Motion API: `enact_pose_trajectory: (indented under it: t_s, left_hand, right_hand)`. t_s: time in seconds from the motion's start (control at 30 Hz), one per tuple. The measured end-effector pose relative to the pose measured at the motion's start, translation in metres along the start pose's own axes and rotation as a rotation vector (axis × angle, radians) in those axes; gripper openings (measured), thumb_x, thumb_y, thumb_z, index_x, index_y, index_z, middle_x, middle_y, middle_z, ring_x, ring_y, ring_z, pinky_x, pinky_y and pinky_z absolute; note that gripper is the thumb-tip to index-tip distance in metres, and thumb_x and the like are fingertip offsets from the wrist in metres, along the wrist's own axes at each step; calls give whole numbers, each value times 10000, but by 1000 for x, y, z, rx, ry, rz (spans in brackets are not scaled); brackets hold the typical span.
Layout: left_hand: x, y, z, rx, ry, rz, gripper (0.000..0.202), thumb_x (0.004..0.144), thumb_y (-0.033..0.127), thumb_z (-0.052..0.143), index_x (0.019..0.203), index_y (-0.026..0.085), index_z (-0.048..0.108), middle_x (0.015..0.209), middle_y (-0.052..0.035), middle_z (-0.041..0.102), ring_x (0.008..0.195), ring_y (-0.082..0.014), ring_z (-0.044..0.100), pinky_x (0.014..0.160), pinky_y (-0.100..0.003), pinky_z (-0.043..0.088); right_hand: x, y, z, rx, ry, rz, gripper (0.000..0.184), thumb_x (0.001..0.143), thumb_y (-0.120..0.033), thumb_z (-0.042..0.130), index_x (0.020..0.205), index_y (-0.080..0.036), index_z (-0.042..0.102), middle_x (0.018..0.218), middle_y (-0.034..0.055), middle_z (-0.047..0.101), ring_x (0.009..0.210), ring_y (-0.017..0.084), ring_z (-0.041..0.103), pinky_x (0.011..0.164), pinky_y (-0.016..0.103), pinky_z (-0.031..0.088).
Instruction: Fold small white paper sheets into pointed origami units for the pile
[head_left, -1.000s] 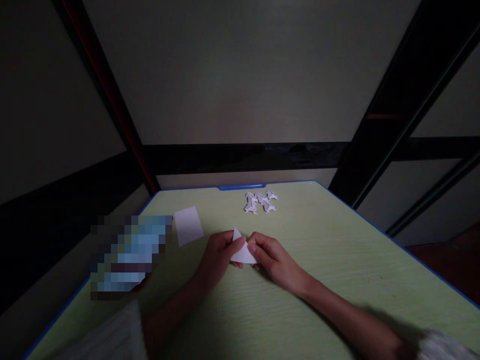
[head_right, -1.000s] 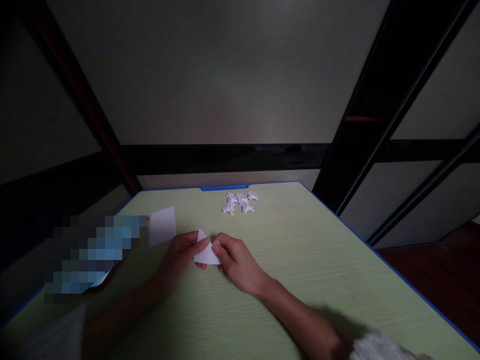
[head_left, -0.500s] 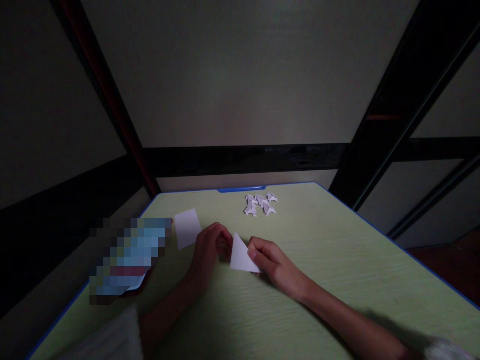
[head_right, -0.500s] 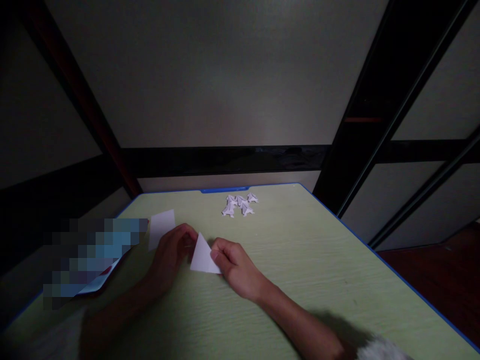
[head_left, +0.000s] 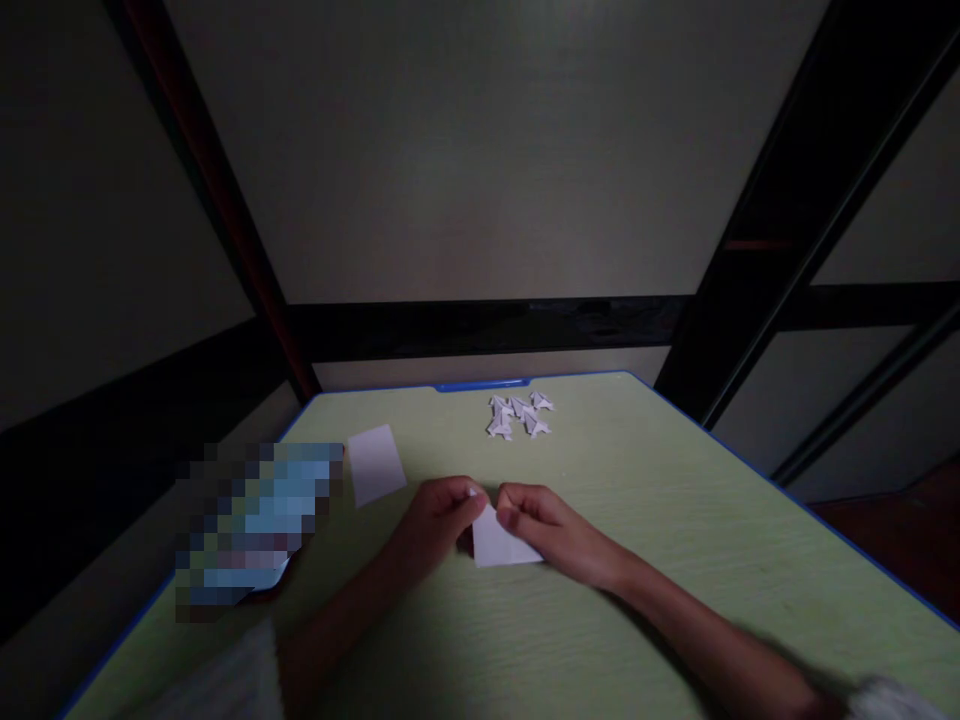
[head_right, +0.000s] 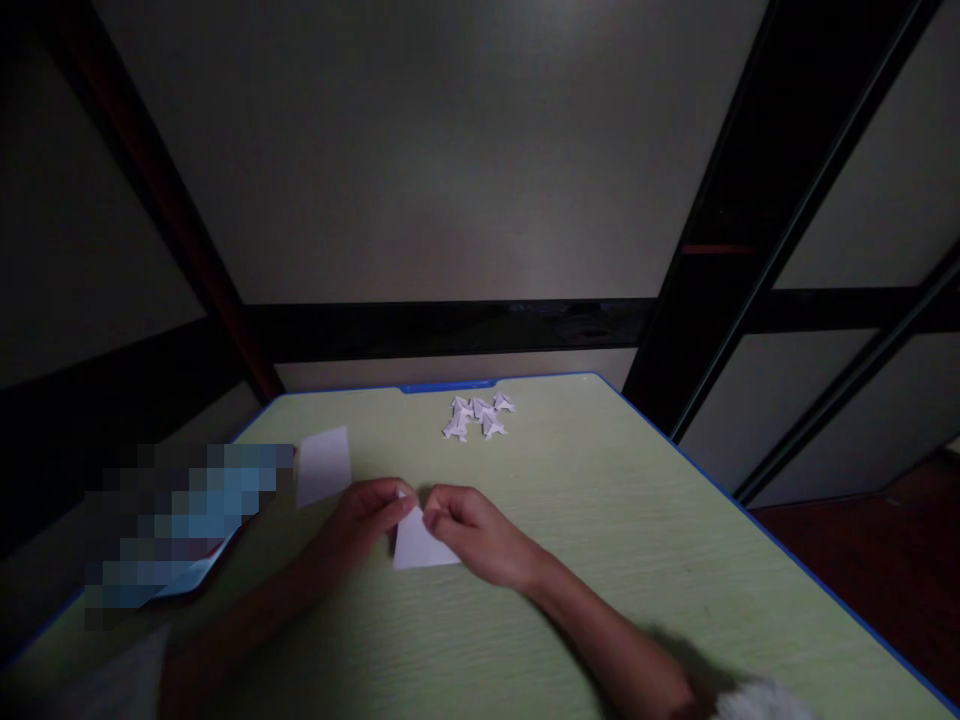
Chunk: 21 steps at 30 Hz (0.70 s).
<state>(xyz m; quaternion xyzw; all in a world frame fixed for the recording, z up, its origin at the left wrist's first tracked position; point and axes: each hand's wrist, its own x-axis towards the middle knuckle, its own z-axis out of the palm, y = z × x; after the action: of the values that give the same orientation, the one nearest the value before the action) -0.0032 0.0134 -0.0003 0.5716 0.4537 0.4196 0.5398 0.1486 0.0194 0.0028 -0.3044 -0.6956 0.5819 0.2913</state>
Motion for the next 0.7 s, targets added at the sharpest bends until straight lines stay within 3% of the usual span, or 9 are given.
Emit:
enact_pose_trajectory:
  t_s: [0.17, 0.3, 0.4, 0.53, 0.6, 0.7]
  left_hand:
    - [-1, -2, -6, 9, -295, -97, 243, 649, 346, 525, 537, 131, 511, 399, 9, 554, 326, -88, 495, 345, -183, 366]
    - [0, -3, -10, 5, -392, -104, 258, 673, 325, 519, 522, 116, 520, 425, -1, 571, 345, -78, 516, 348, -163, 378]
    - [3, -2, -15, -16, -354, -83, 227, 669, 306, 523, 549, 114, 529, 439, 5, 573, 342, -79, 517, 345, -165, 385]
    - [5, 1, -14, -166, -93, -8, 191, 681, 295, 494, 603, 123, 523, 483, 5, 580, 381, -82, 531, 363, -167, 396]
    - [3, 2, -8, -213, -92, -29, 246, 699, 341, 457, 614, 121, 524, 495, -11, 584, 401, -98, 540, 366, -183, 405]
    - [-2, 2, 3, -102, -87, -70, 233, 639, 341, 534, 554, 127, 504, 429, 10, 547, 350, -97, 510, 340, -187, 387]
  right_hand:
    - [-1, -5, -16, 69, -267, 101, 200, 704, -296, 464, 590, -145, 397, 497, -65, 324, 442, 41, 274, 410, 179, 195]
    - [-3, -11, -24, 43, -312, 141, 155, 676, -236, 462, 567, -135, 418, 484, -66, 333, 433, 36, 274, 404, 178, 185]
    - [-4, -13, -27, 25, -282, 149, 152, 671, -220, 457, 551, -136, 418, 471, -70, 324, 422, 34, 258, 398, 180, 171]
    - [-4, -14, -27, 26, -146, 121, 180, 698, -255, 449, 563, -146, 400, 469, -76, 308, 413, 35, 226, 389, 187, 142]
    - [-3, -13, -25, 31, -114, 93, 197, 708, -286, 453, 579, -147, 399, 479, -75, 311, 417, 35, 230, 391, 187, 144]
    - [-2, -10, -18, 46, -116, 61, 222, 717, -323, 456, 594, -148, 396, 496, -71, 329, 425, 36, 258, 397, 184, 168]
